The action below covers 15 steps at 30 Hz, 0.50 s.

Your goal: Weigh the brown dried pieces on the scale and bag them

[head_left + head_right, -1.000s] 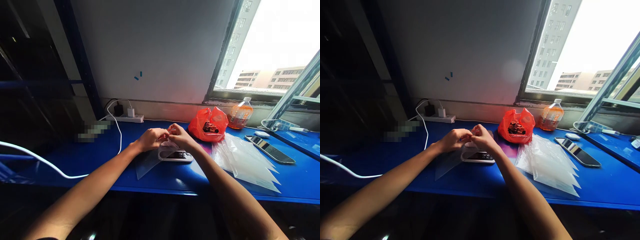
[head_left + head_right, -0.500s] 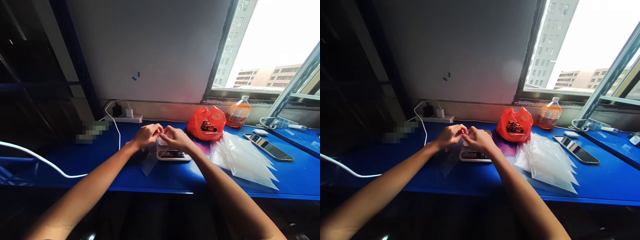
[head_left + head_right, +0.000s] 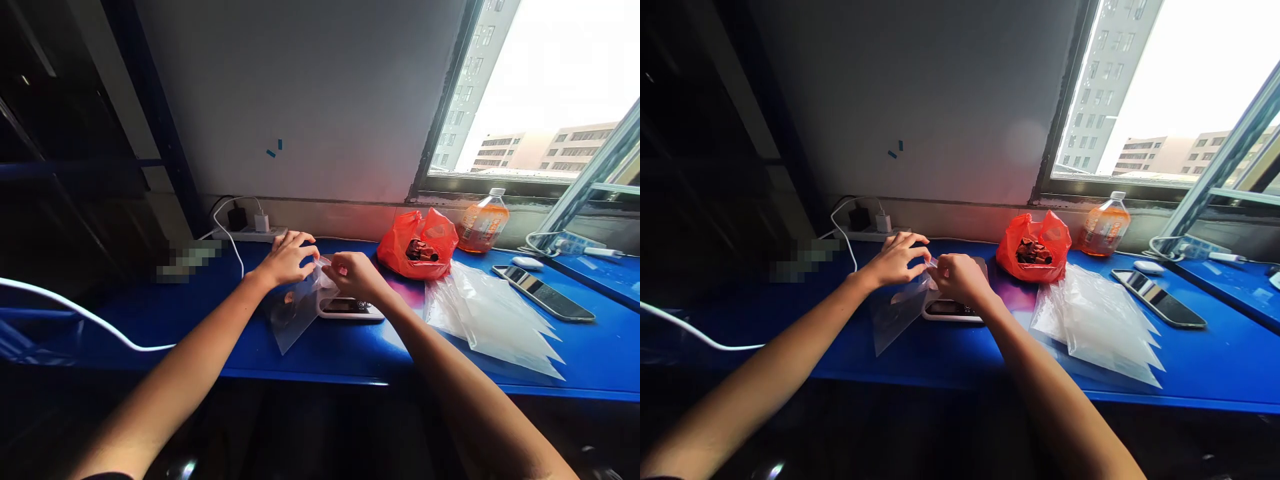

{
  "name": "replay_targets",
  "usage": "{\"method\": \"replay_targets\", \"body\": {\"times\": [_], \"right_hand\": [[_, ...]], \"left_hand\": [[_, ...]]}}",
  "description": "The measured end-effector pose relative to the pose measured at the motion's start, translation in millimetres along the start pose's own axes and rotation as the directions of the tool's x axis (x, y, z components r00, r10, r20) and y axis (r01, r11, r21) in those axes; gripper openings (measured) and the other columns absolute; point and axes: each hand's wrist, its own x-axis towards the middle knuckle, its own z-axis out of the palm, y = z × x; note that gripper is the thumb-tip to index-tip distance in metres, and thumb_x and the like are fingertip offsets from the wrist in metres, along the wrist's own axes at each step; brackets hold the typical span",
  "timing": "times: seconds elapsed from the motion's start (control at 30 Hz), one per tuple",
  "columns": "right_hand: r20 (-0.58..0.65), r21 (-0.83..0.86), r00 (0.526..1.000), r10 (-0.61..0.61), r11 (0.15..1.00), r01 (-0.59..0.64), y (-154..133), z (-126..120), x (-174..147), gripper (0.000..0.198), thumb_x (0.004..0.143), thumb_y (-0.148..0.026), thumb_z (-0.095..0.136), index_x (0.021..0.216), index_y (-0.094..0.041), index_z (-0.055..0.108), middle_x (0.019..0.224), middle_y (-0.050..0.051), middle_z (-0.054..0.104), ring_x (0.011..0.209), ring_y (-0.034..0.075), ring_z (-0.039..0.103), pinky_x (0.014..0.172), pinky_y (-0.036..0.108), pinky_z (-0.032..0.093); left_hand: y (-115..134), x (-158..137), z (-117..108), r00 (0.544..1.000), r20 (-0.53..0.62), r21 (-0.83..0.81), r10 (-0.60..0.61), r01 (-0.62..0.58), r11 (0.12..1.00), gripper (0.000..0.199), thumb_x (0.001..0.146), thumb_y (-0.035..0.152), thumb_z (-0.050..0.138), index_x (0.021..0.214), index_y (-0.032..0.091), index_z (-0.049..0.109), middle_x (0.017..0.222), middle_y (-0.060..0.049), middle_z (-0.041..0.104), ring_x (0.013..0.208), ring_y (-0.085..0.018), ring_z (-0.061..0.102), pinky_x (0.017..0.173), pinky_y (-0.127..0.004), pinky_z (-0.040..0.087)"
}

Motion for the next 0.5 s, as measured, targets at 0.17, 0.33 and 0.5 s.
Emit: {"method": "replay_targets", "body": {"times": [0.17, 0.33, 0.5], "right_hand": [[-0.205, 0.199, 0.976, 0.078, 0.979, -0.037, 5.4, -3.9, 4.8, 0.041, 0.086, -0.048, 0.056, 0.058, -0.02, 0.044, 0.061, 0.0, 0.05, 0.059, 0.012, 0.042, 0.059, 0.026, 0.031], [-0.265, 0.589, 0.914, 0.306, 0.802, -0.098, 14.8, -16.6, 7.4, 0.038, 0.081, -0.059, 0.059, 0.091, -0.022, 0.052, 0.069, -0.002, 0.054, 0.064, 0.013, 0.051, 0.061, 0.026, 0.039], [-0.083, 0.707, 0.932, 0.352, 0.68, -0.194, 18.8, -26.1, 6.6, 0.048, 0.083, -0.065, 0.053, 0.104, -0.021, 0.054, 0.09, 0.003, 0.061, 0.074, 0.013, 0.057, 0.064, 0.025, 0.045]], "left_hand": [[-11.2, 1.4, -9.9, 0.993, -0.056, -0.217, -0.102, 0.088, 0.972, 0.01, 0.072, 0.032, 0.068, 0.075, 0.023, 0.066, 0.082, -0.002, 0.067, 0.086, -0.023, 0.06, 0.085, -0.039, 0.048], [-11.0, 6.4, -7.9, 0.959, -0.171, -0.577, -0.225, 0.088, 0.812, 0.019, 0.072, 0.036, 0.064, 0.075, 0.019, 0.057, 0.068, -0.001, 0.064, 0.059, -0.014, 0.059, 0.061, -0.027, 0.05], [-11.1, 13.5, -12.3, 0.801, -0.367, -0.788, -0.472, 0.002, 0.616, 0.02, 0.07, 0.032, 0.062, 0.079, 0.021, 0.049, 0.064, 0.004, 0.058, 0.046, -0.007, 0.047, 0.05, -0.02, 0.043]]}}
